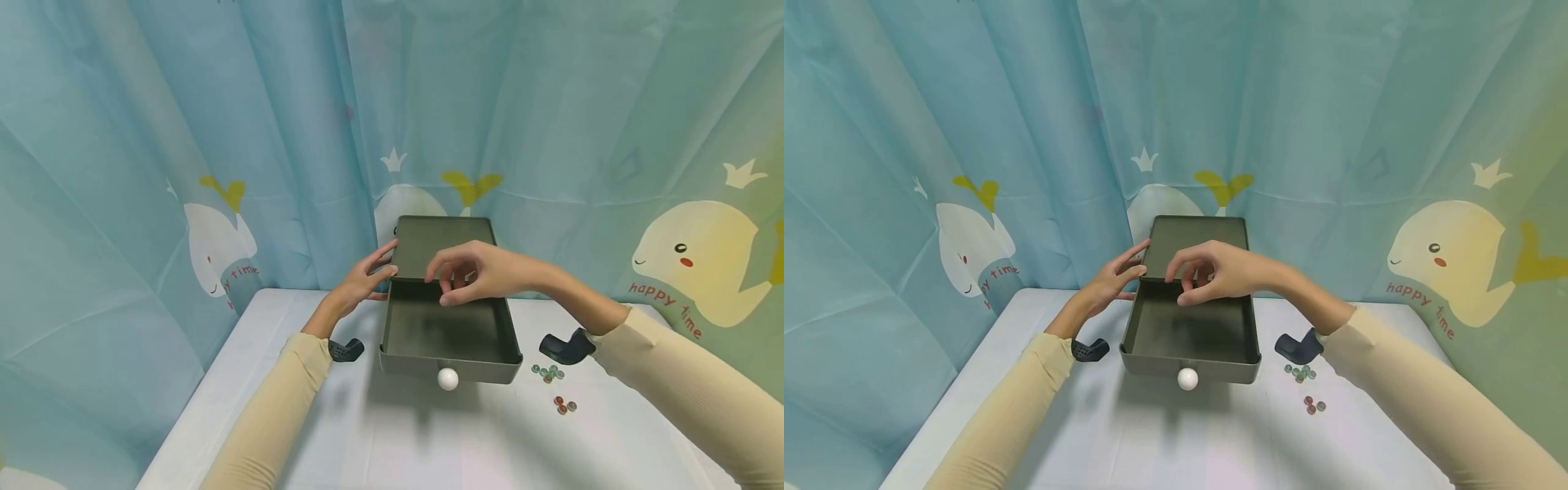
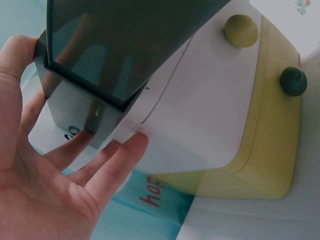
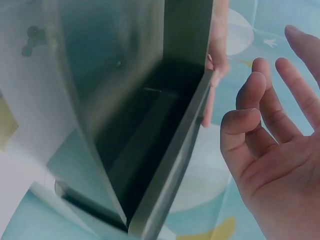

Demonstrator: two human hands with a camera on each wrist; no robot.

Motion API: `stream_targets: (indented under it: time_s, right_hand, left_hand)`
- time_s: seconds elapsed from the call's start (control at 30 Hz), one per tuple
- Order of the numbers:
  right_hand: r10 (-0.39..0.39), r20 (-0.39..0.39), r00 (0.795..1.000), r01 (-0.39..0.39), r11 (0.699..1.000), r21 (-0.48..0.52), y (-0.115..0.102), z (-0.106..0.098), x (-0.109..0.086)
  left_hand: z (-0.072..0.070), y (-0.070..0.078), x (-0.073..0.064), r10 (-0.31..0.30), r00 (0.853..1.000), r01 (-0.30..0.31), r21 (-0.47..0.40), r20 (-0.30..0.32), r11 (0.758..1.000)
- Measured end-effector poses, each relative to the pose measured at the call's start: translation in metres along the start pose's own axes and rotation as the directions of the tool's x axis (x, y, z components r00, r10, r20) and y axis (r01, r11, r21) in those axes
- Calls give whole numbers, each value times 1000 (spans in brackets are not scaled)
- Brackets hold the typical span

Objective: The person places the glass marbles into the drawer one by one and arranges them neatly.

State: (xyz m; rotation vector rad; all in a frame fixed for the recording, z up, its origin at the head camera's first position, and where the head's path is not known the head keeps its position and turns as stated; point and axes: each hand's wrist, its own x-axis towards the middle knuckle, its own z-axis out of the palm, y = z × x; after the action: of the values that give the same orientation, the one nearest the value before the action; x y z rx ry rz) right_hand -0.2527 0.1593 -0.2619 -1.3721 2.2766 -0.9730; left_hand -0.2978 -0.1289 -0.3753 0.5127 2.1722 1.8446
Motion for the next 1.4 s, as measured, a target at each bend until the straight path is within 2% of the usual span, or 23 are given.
stream_targets:
  time_s: [0.3, 0.7, 0.9, 1.13, 1.4]
  right_hand:
    - [38, -81, 996, -41, 999, -33, -2, -14, -28]
    - [47, -179, 983, -55, 998, -43, 8, -25, -63]
    - [73, -234, 970, -83, 996, -34, 12, -25, -83]
    - [59, -318, 946, -83, 995, -63, 19, -30, -111]
    - [97, -369, 924, -127, 990, -58, 28, -28, -138]
  left_hand:
    - [-1, -1, 0, 3, 1000, -3, 0, -5, 1000]
    - [0, 0, 2, 4, 1000, -4, -1, 3, 1000]
    - [1, -1, 4, 4, 1000, -4, -8, 8, 1000]
    - [2, 0, 4, 13, 1000, -13, -10, 21, 1000]
    - [0, 1, 2, 21, 999, -21, -1, 26, 1000]
